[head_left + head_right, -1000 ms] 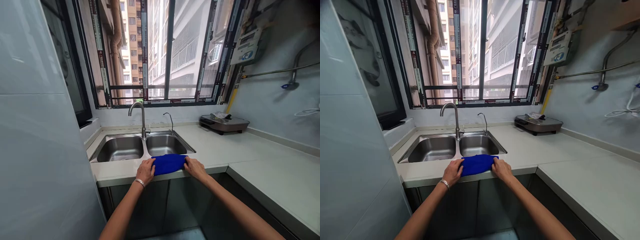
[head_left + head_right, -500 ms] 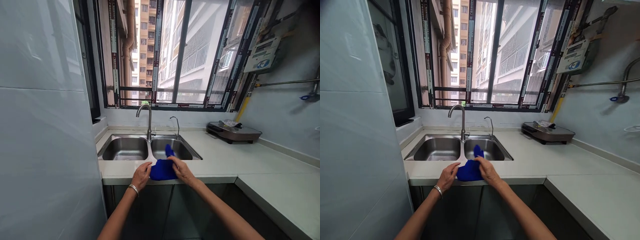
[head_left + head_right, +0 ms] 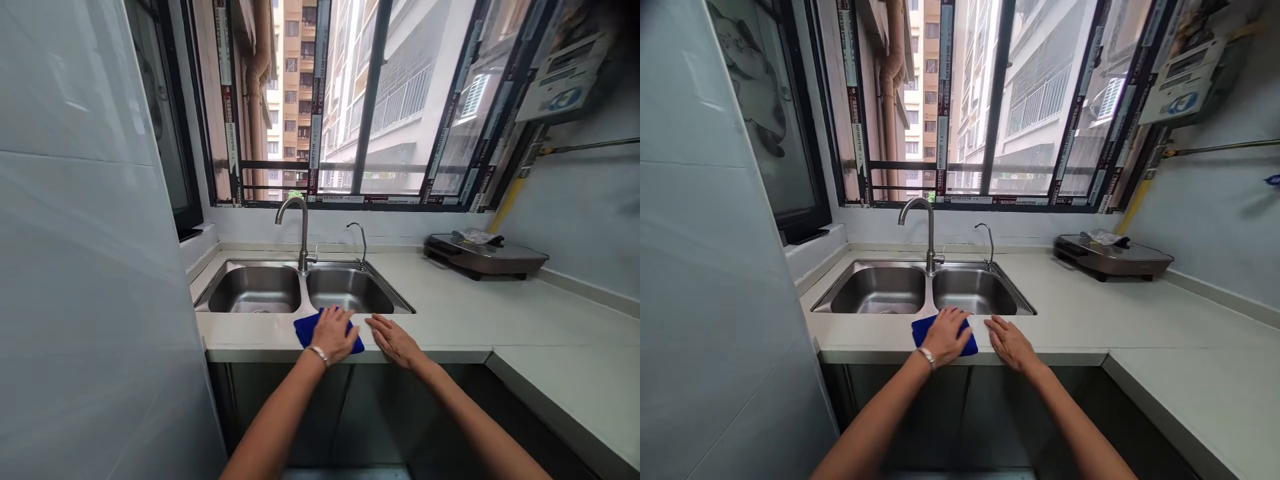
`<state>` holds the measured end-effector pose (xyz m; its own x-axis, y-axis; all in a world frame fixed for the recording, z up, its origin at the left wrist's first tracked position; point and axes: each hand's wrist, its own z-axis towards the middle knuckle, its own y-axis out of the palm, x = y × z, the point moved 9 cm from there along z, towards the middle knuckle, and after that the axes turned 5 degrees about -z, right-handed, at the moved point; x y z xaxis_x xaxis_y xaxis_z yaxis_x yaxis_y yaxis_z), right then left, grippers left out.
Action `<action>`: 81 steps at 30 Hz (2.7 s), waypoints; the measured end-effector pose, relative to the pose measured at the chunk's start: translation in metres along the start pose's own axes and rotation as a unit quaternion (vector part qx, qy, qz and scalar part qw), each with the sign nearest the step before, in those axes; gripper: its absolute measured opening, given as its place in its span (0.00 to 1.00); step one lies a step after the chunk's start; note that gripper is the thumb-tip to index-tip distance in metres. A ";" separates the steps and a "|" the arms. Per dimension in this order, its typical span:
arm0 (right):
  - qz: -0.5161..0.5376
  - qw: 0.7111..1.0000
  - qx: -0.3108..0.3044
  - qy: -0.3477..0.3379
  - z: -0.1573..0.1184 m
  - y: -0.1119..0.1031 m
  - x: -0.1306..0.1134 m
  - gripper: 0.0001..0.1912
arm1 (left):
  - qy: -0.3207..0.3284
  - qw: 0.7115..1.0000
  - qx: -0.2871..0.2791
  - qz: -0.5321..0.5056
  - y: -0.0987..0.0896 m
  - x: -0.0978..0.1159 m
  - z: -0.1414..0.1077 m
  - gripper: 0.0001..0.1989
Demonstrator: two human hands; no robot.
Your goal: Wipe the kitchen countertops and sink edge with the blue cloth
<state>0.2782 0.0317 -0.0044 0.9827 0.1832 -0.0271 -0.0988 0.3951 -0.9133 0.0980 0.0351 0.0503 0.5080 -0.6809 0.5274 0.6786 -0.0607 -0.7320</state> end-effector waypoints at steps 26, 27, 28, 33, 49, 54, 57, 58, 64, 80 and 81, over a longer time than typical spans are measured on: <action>0.004 0.986 -0.082 0.144 0.010 0.021 0.042 0.32 | -0.440 0.842 0.064 0.306 -0.155 -0.179 -0.095 0.37; 0.003 0.987 -0.079 0.141 0.010 0.021 0.043 0.32 | -0.458 0.830 0.075 0.310 -0.159 -0.184 -0.095 0.38; 0.001 0.988 -0.077 0.137 0.009 0.020 0.043 0.32 | -0.475 0.818 0.085 0.314 -0.163 -0.189 -0.094 0.38; -0.008 0.990 -0.066 0.125 0.007 0.011 0.040 0.30 | -0.551 0.760 0.118 0.324 -0.186 -0.215 -0.091 0.42; 0.047 0.989 -0.006 0.141 0.012 -0.012 0.024 0.22 | -0.343 0.854 -0.065 0.385 -0.080 -0.110 -0.047 0.38; 0.061 0.992 -0.047 0.096 0.013 -0.023 0.025 0.23 | -0.193 0.908 -0.151 0.339 0.014 -0.032 -0.003 0.38; 0.095 0.994 -0.055 0.021 0.001 -0.048 0.053 0.22 | -0.117 0.928 -0.183 0.302 0.062 0.011 0.022 0.38; 0.091 0.994 -0.050 0.018 -0.008 -0.061 0.073 0.22 | -0.094 0.933 -0.192 0.290 0.076 0.024 0.030 0.38; -0.050 0.992 -0.070 0.087 -0.126 -0.107 0.206 0.31 | -0.009 0.946 -0.219 0.237 0.143 0.083 0.071 0.42; -0.024 0.980 -0.055 0.188 -0.228 -0.101 0.227 0.37 | -0.019 0.956 -0.184 0.227 0.177 0.119 0.112 0.35; -0.024 0.980 -0.054 0.190 -0.228 -0.103 0.225 0.37 | -0.024 0.954 -0.191 0.230 0.176 0.119 0.110 0.35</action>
<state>0.5453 -0.1728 -0.0086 0.9753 -0.1894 -0.1133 -0.0539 0.2937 -0.9544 0.3363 0.0234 0.0317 0.7358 -0.6656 0.1244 0.1396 -0.0307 -0.9897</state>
